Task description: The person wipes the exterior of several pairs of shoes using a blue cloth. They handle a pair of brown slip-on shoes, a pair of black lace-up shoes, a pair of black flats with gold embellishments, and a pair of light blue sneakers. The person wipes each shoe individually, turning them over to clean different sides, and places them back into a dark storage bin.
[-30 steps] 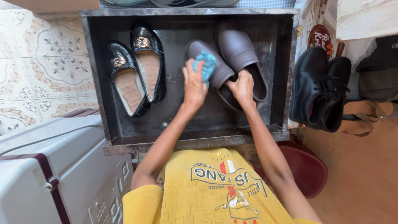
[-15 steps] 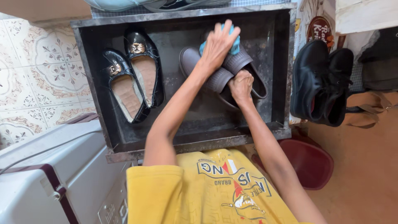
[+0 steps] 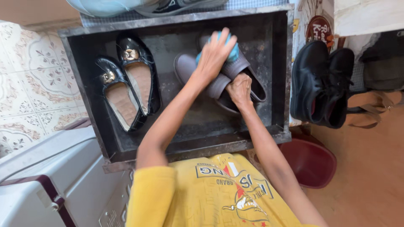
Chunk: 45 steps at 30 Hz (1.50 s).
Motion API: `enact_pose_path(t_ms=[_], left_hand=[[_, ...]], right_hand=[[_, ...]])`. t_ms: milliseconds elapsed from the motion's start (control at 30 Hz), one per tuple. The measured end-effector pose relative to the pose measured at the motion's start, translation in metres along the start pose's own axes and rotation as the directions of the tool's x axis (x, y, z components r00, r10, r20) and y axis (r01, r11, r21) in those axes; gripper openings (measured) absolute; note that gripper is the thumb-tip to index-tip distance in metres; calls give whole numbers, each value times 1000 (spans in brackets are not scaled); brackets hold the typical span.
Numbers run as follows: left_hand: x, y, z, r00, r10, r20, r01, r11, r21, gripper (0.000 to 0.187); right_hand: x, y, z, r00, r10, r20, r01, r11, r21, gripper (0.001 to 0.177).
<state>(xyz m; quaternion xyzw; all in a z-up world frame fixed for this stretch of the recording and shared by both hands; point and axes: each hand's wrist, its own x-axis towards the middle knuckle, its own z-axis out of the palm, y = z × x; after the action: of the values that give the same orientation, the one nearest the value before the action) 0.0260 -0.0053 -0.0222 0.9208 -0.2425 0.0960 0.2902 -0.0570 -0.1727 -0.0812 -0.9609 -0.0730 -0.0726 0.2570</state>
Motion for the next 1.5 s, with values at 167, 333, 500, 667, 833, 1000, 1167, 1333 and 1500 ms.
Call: enact_pose_path(t_ms=[167,333,500,667,833,1000,1167,1333,1500], left_hand=[[-86,12,-34,991,-137,5,136,990,29,21],[38,6,25,997,19,-70,-20,1000,-6,28],[-21,-10,-12,999,47,-23,-48,996,-73,37],[-65,19,-41,943,-315,103,319,947,-25,65],[47,28,4,993,-116,-1,113,972,-207,53],[32,-10,-8,989,146,4,-146,989,27,34],[31,26,34,932,119,341,-79,989,-129,22],[46,-46,-7,823,99,559,-73,995,-67,35],[32,-62,-18,867,-22,498,132,973,-188,61]], right_hand=[[-10,11,16,992,126,21,-125,992,-12,26],[-7,18,14,997,18,76,-18,1000,3,19],[-12,22,21,995,13,104,-6,998,-70,21],[-16,39,41,997,78,24,-77,995,-58,43],[-15,51,49,999,-18,32,21,995,-97,22],[-27,38,43,992,-48,119,64,988,-141,23],[-20,-5,10,966,-200,163,178,974,144,38],[-9,-18,-2,970,-180,163,159,979,130,20],[-3,-19,-5,963,-133,235,121,991,64,24]])
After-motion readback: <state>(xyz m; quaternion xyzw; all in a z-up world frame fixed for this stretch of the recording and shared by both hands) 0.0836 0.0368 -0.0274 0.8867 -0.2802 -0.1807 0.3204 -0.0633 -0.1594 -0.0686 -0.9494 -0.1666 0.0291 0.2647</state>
